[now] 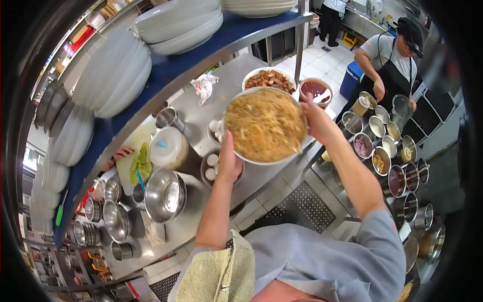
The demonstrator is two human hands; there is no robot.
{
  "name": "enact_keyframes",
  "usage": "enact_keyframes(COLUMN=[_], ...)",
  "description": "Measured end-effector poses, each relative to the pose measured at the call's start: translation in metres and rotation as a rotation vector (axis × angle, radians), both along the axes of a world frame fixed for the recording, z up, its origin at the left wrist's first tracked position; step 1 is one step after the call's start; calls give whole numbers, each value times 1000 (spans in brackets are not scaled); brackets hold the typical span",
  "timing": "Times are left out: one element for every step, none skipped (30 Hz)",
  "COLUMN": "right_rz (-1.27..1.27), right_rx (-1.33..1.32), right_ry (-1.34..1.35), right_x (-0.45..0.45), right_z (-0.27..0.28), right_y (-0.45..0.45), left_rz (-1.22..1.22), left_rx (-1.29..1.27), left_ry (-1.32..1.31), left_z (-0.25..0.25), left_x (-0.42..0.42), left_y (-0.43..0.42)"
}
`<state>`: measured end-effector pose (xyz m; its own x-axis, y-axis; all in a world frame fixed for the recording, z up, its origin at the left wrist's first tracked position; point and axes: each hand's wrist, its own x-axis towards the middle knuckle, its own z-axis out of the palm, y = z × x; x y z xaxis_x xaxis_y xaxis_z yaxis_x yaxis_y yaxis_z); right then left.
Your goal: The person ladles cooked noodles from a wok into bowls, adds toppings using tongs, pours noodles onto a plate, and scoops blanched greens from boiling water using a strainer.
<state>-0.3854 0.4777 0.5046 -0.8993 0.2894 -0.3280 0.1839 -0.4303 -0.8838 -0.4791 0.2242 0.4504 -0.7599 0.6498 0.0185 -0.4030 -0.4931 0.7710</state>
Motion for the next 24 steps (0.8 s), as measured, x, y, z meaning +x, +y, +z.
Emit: enact_keyframes(right_rz=[49,43,37,109,179,148,119,119,116,114,104,92,68,55,36,16,-8,-22,-45,-56,-75,-87,-95,-100], right_rx=[-22,8,33,-56,-150,-109,-63,-138,-211,-238,-257,-257,-247,-238,-221,-204,-185,-162,-139,-116,-90,-70,-46,-21], right_ry=[16,41,64,113,160,76,-4,-22,-43,-32,-18,-7,-1,2,6,7,10,10,8,5,5,2,-2,-8], right_x=[-32,-53,-73,-111,-155,-189,-222,-241,-259,-282,-304,-326,-347,-364,-379,-392,-402,-411,-418,-423,-430,-436,-441,-444], right_z=[1,21,39,24,2,-10,-12,0,14,14,5,-4,-19,-28,-39,-49,-58,-65,-72,-78,-87,-94,-100,-105], right_y=[7,-2,-8,9,29,44,55,56,57,64,74,80,89,99,109,120,129,140,147,158,164,171,177,183], left_rz=[67,136,132,142,151,188,224,191,172,196,217,241,269,182,92,107,107,138,162,188,213,232,247,260], left_rx=[-19,-40,-48,-87,-134,-159,-180,-168,-107,-184,-260,-327,-354,-284,-216,-239,-257,-291,-322,-349,-377,-400,-419,-432], left_ry=[-14,-30,-25,-45,-66,-67,-63,-106,-51,3,54,26,11,28,43,49,50,45,45,44,47,49,54,55], left_z=[4,8,11,15,17,9,0,-8,-9,-11,-13,-16,-29,-43,-57,-61,-65,-67,-68,-69,-70,-70,-71,-71], left_x=[-23,-45,-67,-90,-112,-135,-165,-192,-209,-228,-245,-262,-286,-309,-333,-350,-362,-371,-378,-384,-387,-390,-391,-391], left_y=[6,12,18,26,32,40,50,56,67,77,86,96,102,102,102,102,110,113,116,119,120,120,121,121])
